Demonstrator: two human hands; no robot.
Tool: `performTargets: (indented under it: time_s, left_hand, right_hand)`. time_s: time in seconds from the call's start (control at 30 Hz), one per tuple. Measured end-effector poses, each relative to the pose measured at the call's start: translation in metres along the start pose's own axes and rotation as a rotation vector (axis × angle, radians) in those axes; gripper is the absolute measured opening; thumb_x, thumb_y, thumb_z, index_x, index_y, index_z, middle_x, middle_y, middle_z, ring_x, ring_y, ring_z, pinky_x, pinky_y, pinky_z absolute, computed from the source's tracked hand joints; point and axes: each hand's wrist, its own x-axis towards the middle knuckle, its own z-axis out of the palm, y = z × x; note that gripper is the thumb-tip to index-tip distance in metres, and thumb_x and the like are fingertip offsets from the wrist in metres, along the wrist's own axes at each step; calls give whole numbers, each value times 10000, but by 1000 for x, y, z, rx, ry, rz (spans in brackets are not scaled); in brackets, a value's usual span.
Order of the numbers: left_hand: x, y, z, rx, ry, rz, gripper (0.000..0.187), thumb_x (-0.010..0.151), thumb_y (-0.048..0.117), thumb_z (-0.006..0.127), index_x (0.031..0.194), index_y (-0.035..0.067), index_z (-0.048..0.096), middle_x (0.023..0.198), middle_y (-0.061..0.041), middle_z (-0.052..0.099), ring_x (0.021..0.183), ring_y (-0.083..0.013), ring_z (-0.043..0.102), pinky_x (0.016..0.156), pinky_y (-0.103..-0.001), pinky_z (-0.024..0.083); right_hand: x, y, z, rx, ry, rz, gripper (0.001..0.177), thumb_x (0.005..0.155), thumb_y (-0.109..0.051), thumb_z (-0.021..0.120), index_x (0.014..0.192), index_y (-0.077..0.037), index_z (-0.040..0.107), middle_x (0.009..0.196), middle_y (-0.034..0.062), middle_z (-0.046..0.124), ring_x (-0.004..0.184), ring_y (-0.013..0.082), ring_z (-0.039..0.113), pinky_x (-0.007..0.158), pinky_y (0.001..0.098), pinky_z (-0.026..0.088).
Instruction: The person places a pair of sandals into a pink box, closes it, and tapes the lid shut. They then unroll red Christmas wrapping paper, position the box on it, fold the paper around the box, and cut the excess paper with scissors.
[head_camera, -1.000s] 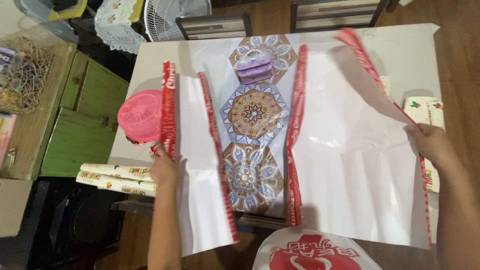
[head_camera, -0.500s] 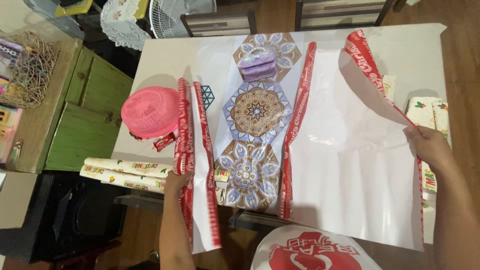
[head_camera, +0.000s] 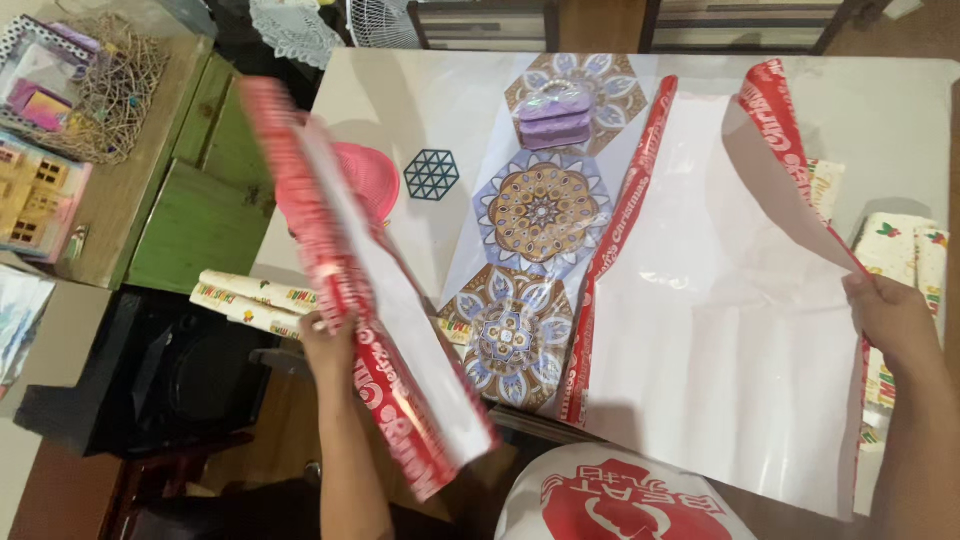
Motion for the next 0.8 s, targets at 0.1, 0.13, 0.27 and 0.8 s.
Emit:
performTargets:
  time_s: [0.1, 0.13, 0.27, 0.8]
  left_hand:
    - [14, -33, -2, -321, 187, 188, 728, 886, 69, 815, 1419, -33, 329, 1294, -207, 571, 1108, -260, 628, 980, -401, 540]
    - [21, -42, 1, -415, 246, 265, 786, 907, 36, 811, 1477, -48, 275, 1378, -227, 532, 1192, -273, 614, 1057, -411, 527]
    - [44, -58, 30, -180, 351, 84, 1049, 922, 42, 783, 1658, 19, 36, 1572, -332, 316, 1410, -389, 460, 1191, -487, 396]
    - [63, -70, 139, 442, 183, -26, 1059, 845, 273, 820, 1636, 176, 123, 1605, -362, 40, 1381, -560, 388, 1057, -552, 477]
  right_hand:
    - [2, 7, -1, 38, -22, -15, 451, 1140, -351, 618, 923, 41, 666, 718, -5, 503, 619, 112, 417, 549, 324, 336]
    - [3, 6, 0, 52, -30, -26, 440, 1140, -345, 614, 929, 38, 662, 722, -8, 508, 617, 111, 422, 545, 323, 341]
    - [2, 0, 0, -29, -32, -16, 402, 1119, -324, 612, 936, 32, 658, 672, 24, 508, 605, 132, 428, 538, 338, 343]
    - [-38, -32, 9, -150, -2, 107, 430, 1061, -363, 640, 1103, 56, 726, 826, 150, 658, 737, 223, 592, 684, 390, 465]
